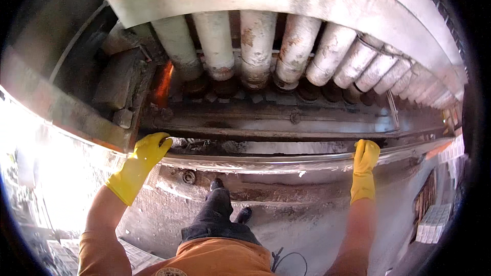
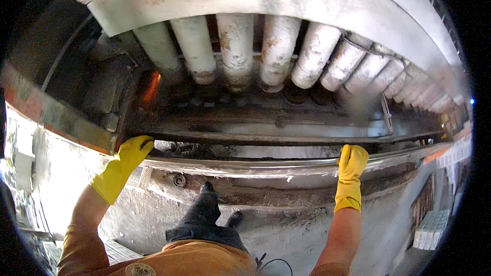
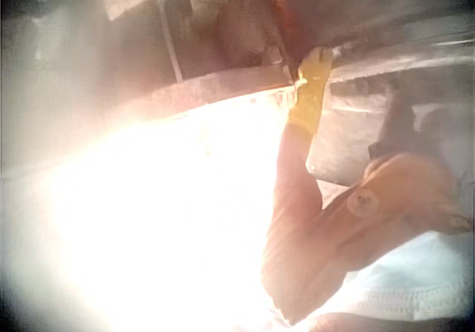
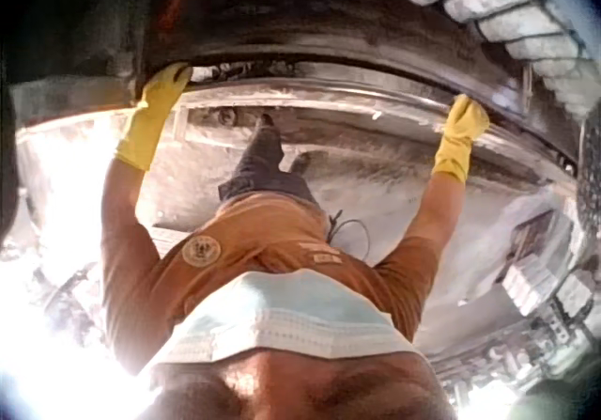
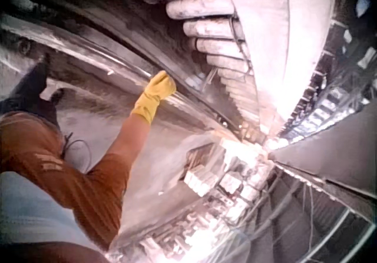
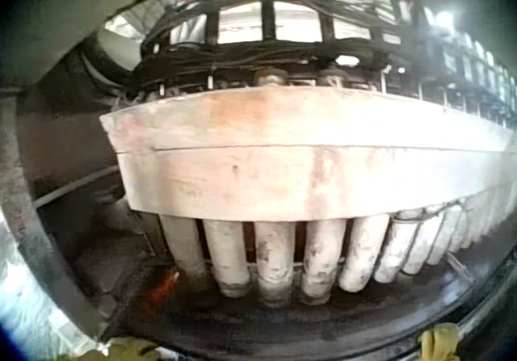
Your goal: The person uses both hands to arrange small white cubes on a metal tray, then transfers them into a white plastic crate. The person repeats this process, moving cubes from the tray to the crate.
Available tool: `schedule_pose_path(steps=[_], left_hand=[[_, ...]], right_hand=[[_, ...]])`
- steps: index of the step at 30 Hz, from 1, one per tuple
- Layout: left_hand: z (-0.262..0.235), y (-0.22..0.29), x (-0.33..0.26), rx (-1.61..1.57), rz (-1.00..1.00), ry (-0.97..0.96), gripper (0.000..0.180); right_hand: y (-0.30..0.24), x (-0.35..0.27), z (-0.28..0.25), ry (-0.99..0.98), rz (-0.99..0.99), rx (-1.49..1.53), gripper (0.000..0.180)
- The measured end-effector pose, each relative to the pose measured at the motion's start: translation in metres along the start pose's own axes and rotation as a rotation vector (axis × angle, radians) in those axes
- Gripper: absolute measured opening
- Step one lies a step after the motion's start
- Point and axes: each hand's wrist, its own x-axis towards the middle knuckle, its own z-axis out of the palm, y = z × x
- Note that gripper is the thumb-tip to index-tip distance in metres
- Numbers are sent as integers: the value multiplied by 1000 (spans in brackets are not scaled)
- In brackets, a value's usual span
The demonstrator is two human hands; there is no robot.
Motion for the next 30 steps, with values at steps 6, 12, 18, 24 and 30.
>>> schedule_pose_path(steps=[6,12,18,24,30], left_hand=[[-12,3,11,21,-67,-87,43],[-6,2,34,179,-230,-105,61],[-8,14,52,182,-269,-70,54],[-6,8,57,176,-269,37,47],[-15,20,57,128,-267,59,51]], right_hand=[[-16,35,-8,-244,167,71,37],[5,40,16,-353,320,89,39],[-68,78,13,-554,366,84,50],[-97,104,8,-601,556,222,56],[-48,90,40,-625,575,50,63]])
